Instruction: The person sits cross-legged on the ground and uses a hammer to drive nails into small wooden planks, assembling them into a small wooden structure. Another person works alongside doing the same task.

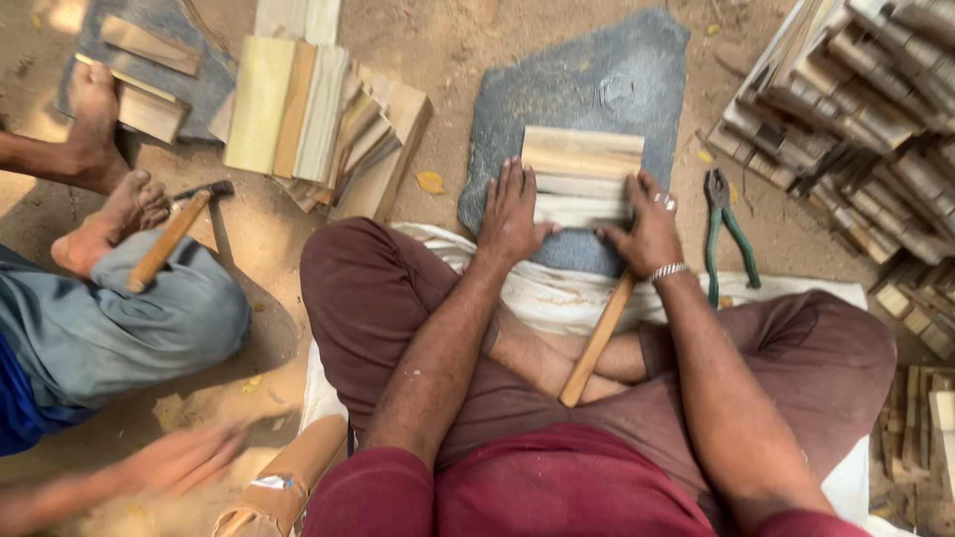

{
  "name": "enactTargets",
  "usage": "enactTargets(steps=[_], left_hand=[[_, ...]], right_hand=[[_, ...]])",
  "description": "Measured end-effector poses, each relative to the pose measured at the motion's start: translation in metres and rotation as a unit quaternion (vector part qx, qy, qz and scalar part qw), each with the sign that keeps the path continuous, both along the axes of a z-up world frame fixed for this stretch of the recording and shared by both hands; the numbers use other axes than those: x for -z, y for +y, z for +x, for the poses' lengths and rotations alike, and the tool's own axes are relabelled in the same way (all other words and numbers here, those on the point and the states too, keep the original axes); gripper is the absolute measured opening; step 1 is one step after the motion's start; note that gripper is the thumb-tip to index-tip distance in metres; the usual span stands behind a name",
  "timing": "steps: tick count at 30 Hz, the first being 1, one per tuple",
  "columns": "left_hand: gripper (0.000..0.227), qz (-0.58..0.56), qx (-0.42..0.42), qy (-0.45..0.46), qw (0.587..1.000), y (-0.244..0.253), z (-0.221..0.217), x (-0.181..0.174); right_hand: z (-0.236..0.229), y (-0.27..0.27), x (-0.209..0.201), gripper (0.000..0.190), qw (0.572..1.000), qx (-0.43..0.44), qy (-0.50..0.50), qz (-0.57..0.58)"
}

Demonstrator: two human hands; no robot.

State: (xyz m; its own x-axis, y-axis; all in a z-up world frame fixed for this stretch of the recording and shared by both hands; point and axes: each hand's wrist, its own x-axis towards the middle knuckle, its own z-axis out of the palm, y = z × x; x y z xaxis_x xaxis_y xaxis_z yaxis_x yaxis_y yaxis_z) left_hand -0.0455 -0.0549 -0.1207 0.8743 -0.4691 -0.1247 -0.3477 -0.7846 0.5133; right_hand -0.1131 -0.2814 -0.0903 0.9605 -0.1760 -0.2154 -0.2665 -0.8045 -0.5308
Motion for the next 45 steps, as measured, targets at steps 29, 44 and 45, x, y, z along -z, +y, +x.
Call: enactTargets(steps=[29, 44, 45], left_hand=[[0.126, -0.084, -0.156, 0.083, 0.981, -0.002, 0.004, -0.018], [0.041, -0.033, -0.082, 0.005, 0.996, 0.007, -0.004, -0.021], [0.043, -0.031, -0.081, 0.002, 0.996, 0.007, -0.006, -0.026]], right_hand=[[-0.012, 0.011, 0.002, 0.093, 0.991, 0.11, -0.071, 0.038], [-0.021, 0.003, 0.009, 0.046, 0.981, 0.122, -0.13, 0.076], [-0.022, 0.004, 0.009, 0.048, 0.98, 0.126, -0.128, 0.087]])
